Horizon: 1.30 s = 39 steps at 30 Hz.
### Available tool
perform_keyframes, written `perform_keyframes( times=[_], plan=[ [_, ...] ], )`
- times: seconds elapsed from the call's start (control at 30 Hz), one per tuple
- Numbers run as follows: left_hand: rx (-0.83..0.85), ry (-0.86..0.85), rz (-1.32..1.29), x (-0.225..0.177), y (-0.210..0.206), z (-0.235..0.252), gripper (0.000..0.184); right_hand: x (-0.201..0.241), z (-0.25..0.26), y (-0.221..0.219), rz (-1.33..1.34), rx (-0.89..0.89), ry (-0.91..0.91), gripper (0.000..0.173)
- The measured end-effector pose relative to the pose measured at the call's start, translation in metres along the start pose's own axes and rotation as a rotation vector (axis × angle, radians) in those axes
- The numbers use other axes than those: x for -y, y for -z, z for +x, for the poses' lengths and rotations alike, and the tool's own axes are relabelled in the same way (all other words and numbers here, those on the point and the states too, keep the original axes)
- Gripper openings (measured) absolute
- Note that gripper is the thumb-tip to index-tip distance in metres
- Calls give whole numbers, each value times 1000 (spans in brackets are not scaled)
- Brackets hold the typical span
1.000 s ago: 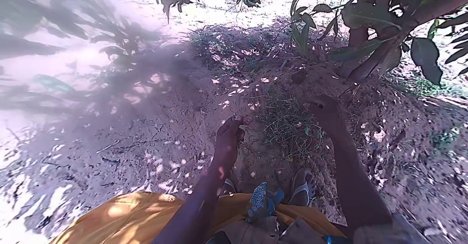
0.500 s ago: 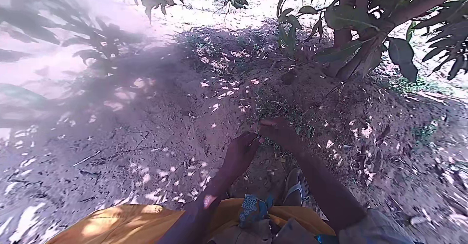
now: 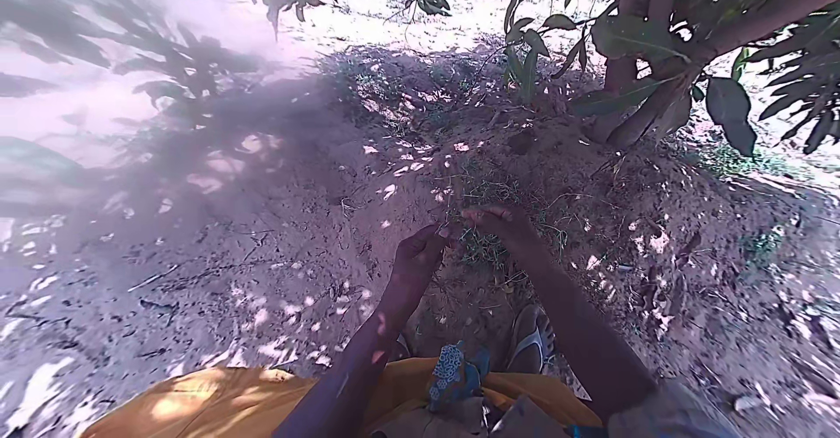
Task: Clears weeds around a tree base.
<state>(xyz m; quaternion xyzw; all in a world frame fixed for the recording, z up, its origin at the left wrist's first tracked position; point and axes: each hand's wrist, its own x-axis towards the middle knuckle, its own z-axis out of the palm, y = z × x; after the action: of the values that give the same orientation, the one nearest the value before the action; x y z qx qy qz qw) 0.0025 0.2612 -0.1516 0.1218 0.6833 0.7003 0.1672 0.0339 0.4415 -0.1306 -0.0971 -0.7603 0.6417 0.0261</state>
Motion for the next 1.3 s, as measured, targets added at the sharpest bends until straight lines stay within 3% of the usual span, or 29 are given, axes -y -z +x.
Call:
perform_keyframes(
  times=[0.07, 0.17, 0.3, 0.4, 0.5, 0.6, 0.73, 0.8, 0.9, 1.03, 1.13, 1.2, 1.3],
  plan=[
    [107, 6, 48, 4, -5, -2, 24, -6, -3, -15, 73, 21, 45, 20],
    [145, 96, -31, 5, -11, -4, 20, -13, -6, -32, 226, -90, 88, 22],
    [4, 237, -313, 7, -12, -2, 26, -15, -1, -24, 451, -219, 6, 26],
    [-119, 206, -276, 6, -9, 2, 36, -11, 1, -11, 482, -286, 65, 30],
    [-198, 139, -253, 4, 1, 6, 46, -3, 0, 6, 344, -263, 156, 32],
    [-220, 184, -346, -3, 3, 9, 47, 8, -5, 16, 217, -96, 166, 31],
    [-117, 268, -406, -5, -3, 5, 47, 12, -9, -2, 1, 2, 98, 59],
    [-73, 274, -407, -2, -6, 3, 48, 14, -11, -11, -116, 4, 71, 64],
    [-109, 216, -431, 0, -1, 4, 48, 17, -12, -6, -250, -68, 79, 48],
    [-365, 128, -503, -9, 16, 14, 46, 20, -12, 52, -377, -416, 220, 28],
    [-399, 60, -538, -11, 24, 16, 45, 26, -12, 87, -345, -568, 291, 21],
    [-331, 57, -533, -7, 23, 17, 34, 27, -8, 80, -245, -491, 294, 16],
    [-296, 129, -426, -4, 8, 12, 33, 17, -10, 28, -66, -201, 153, 12]
  ],
)
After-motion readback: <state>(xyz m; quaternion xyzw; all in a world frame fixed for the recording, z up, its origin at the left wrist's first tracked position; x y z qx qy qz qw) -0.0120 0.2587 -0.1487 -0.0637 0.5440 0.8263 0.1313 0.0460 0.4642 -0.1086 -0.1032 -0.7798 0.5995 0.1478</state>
